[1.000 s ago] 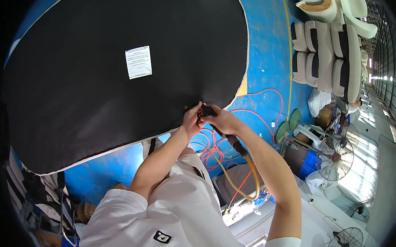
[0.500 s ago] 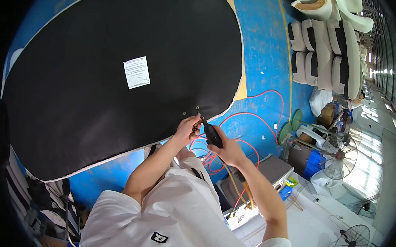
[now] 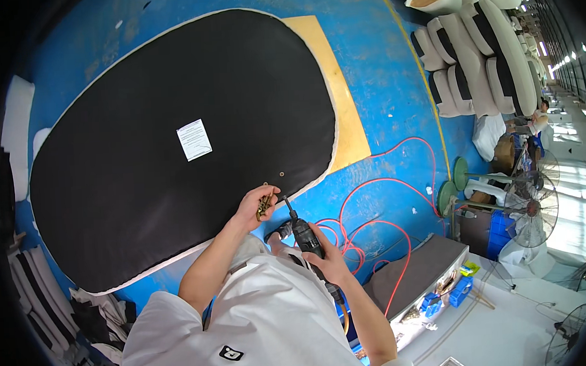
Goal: Assembling the legs onto a furniture piece, likely a stool or ottoman, using a power drill and screws.
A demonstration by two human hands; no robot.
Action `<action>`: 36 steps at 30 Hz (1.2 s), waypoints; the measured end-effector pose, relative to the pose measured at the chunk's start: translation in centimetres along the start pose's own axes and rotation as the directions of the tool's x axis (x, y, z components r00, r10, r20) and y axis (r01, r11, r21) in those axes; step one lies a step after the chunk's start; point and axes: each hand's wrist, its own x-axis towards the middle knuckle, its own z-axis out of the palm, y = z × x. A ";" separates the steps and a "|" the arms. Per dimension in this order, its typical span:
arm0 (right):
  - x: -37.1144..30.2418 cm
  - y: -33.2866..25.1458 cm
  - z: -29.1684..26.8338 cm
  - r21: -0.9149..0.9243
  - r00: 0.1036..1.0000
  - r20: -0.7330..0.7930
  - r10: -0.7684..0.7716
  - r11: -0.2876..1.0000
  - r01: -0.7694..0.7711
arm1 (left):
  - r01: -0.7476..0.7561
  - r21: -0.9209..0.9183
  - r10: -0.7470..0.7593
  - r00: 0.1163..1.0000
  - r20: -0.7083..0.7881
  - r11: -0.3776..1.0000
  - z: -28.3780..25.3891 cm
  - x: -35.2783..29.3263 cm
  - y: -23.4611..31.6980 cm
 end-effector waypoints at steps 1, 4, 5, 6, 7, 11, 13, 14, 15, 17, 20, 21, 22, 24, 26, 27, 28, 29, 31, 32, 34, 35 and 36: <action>-0.3 0.3 -0.2 0.028 0.998 0.009 -0.063 0.998 0.063 | 0.002 -0.022 -0.002 1.000 -0.001 1.000 0.1 0.1 -0.5; -0.6 1.9 -1.6 -0.051 0.988 0.018 -0.156 0.986 0.157 | -0.004 0.021 0.003 1.000 0.008 1.000 1.9 -0.2 -1.4; -0.8 2.5 -2.0 -0.106 0.969 0.022 -0.244 0.964 0.245 | -0.019 0.028 0.019 1.000 0.009 0.999 2.8 -0.3 -1.7; -1.0 2.5 -2.2 -0.096 0.967 0.022 -0.252 0.963 0.253 | -0.021 0.041 0.020 1.000 0.006 0.999 3.0 -0.3 -2.2; -1.4 2.4 -2.5 -0.057 0.979 0.044 -0.197 0.978 0.200 | -0.016 0.051 0.017 1.000 -0.010 0.999 3.2 -0.2 -2.6; -2.2 3.3 -4.2 -0.091 0.987 0.100 -0.124 0.987 0.134 | -0.001 0.148 0.013 0.997 -0.080 0.989 4.4 -0.2 -4.4; -2.1 4.9 -5.1 -0.107 0.979 0.103 -0.178 0.976 0.189 | -0.010 0.227 0.036 0.993 -0.110 0.974 5.3 -0.2 -5.3; -2.1 5.6 -5.5 -0.129 0.968 0.108 -0.226 0.962 0.239 | -0.017 0.297 0.060 0.989 -0.137 0.955 5.7 -0.1 -5.8; -2.3 5.4 -5.7 -0.125 0.967 0.115 -0.228 0.962 0.242 | -0.020 0.300 0.065 0.988 -0.143 0.954 5.9 -0.2 -6.3; -2.6 4.8 -6.1 -0.262 0.973 0.137 -0.185 0.941 0.216 | -0.010 0.511 0.154 0.958 -0.241 0.860 6.4 -0.1 -7.3; -3.1 3.2 -5.6 -0.458 0.992 0.107 -0.063 0.883 0.105 | -0.324 0.797 0.609 0.790 -0.068 0.509 2.4 2.5 -11.9; -3.1 3.2 -5.5 -0.456 0.992 0.112 -0.063 0.884 0.108 | -0.321 0.799 0.611 0.788 -0.071 0.508 3.1 2.4 -11.8; -3.1 3.1 -5.2 -0.565 0.993 0.094 -0.070 0.818 0.111 | -0.168 0.712 0.459 0.856 -0.238 0.682 3.9 1.8 -11.5; -2.8 3.9 -5.0 -0.666 0.993 0.091 -0.081 0.736 0.121 | -0.004 0.579 0.280 0.879 -0.387 0.815 4.7 0.8 -10.8; -1.5 6.7 -5.6 -0.374 0.971 0.094 -0.220 0.896 0.239 | 0.014 0.532 0.211 0.909 -0.360 0.847 4.6 0.6 -10.5; -1.1 7.7 -5.8 -0.370 0.972 0.099 -0.214 0.899 0.236 | 0.021 0.530 0.208 0.906 -0.368 0.848 4.3 0.1 -10.4; -0.5 8.4 -6.0 -0.208 0.978 0.098 -0.183 0.958 0.200 | -0.027 0.456 0.183 0.936 -0.302 0.889 3.9 -0.4 -10.0; 0.0 9.0 -6.2 -0.039 0.984 0.100 -0.150 0.987 0.155 | -0.069 0.376 0.165 0.959 -0.230 0.924 3.5 -0.9 -9.4; 0.7 9.3 -6.1 -0.031 0.980 0.083 -0.183 0.982 0.186 | -0.080 0.524 0.238 0.941 -0.241 0.848 -0.7 -0.2 -8.6; 1.0 8.9 -6.2 -0.048 0.985 0.074 -0.154 0.986 0.158 | 0.017 0.968 0.453 0.882 -0.132 0.249 -1.8 0.0 -8.2; 1.5 8.6 -6.3 -0.058 0.987 0.062 -0.148 0.987 0.151 | 0.216 0.754 0.377 0.925 0.045 -0.620 -1.6 0.0 -6.8; 1.8 8.5 -6.0 -0.060 0.988 0.061 -0.143 0.987 0.147 | 0.215 0.756 0.375 0.926 0.042 -0.618 -1.2 0.0 -6.5; 1.9 8.3 -5.7 -0.095 0.982 0.054 -0.180 0.978 0.185 | 0.205 0.702 0.310 0.950 0.024 -0.682 -1.1 0.0 -6.4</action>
